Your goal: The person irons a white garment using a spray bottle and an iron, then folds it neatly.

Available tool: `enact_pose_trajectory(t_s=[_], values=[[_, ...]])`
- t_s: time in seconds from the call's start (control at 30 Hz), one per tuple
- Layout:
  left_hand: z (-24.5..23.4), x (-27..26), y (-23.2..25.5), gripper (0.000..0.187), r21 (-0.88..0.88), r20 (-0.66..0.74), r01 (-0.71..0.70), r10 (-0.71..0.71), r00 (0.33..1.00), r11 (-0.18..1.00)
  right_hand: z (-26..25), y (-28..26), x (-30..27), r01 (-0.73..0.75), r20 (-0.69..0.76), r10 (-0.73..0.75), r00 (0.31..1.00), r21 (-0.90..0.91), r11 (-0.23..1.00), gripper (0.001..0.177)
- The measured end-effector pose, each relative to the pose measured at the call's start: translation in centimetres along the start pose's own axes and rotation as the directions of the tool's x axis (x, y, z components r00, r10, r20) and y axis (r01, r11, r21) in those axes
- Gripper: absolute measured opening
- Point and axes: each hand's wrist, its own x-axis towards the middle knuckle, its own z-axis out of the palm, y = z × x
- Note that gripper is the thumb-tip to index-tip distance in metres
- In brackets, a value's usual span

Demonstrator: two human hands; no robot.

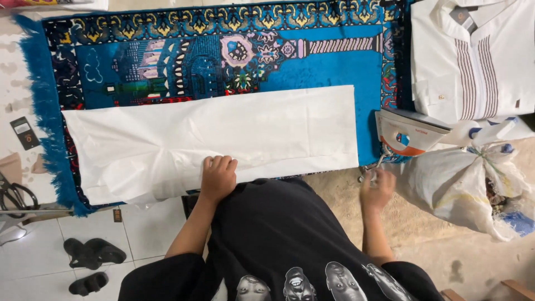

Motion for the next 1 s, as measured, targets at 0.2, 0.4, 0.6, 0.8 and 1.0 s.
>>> enact_pose_trajectory(t_s=[0.2, 0.4, 0.6, 0.8, 1.0], values=[[0.2, -0.8, -1.0, 0.022, 0.052, 0.03, 0.0, -0.002, 1.0, 0.999, 4.9, -6.5, 2.2, 0.652, 0.424, -0.532, 0.733, -0.215, 0.727, 0.046], [0.1, -1.2, -2.0, 0.016, 0.091, 0.043, 0.0, -0.004, 0.999, 0.996, 5.0, -5.9, 4.2, 0.822, 0.475, -0.685, 0.552, -0.175, 0.541, 0.007], [0.7, -2.8, -2.9, 0.018, -0.036, 0.08, -0.022, 0.025, 0.997, 0.999, 3.9, -6.0, 3.9, 0.825, 0.5, -0.678, 0.538, -0.15, 0.545, 0.018], [1.3, -2.7, -2.7, 0.021, -0.071, 0.036, 0.011, -0.008, 0.999, 0.997, 4.7, -6.0, 3.9, 0.77, 0.53, -0.611, 0.588, -0.136, 0.624, 0.018], [-1.0, -0.2, -0.9, 0.025, -0.132, -0.117, 0.017, -0.032, 0.993, 0.991, 8.0, -11.7, 6.3, 0.625, 0.326, -0.577, 0.749, -0.056, 0.779, 0.038]])
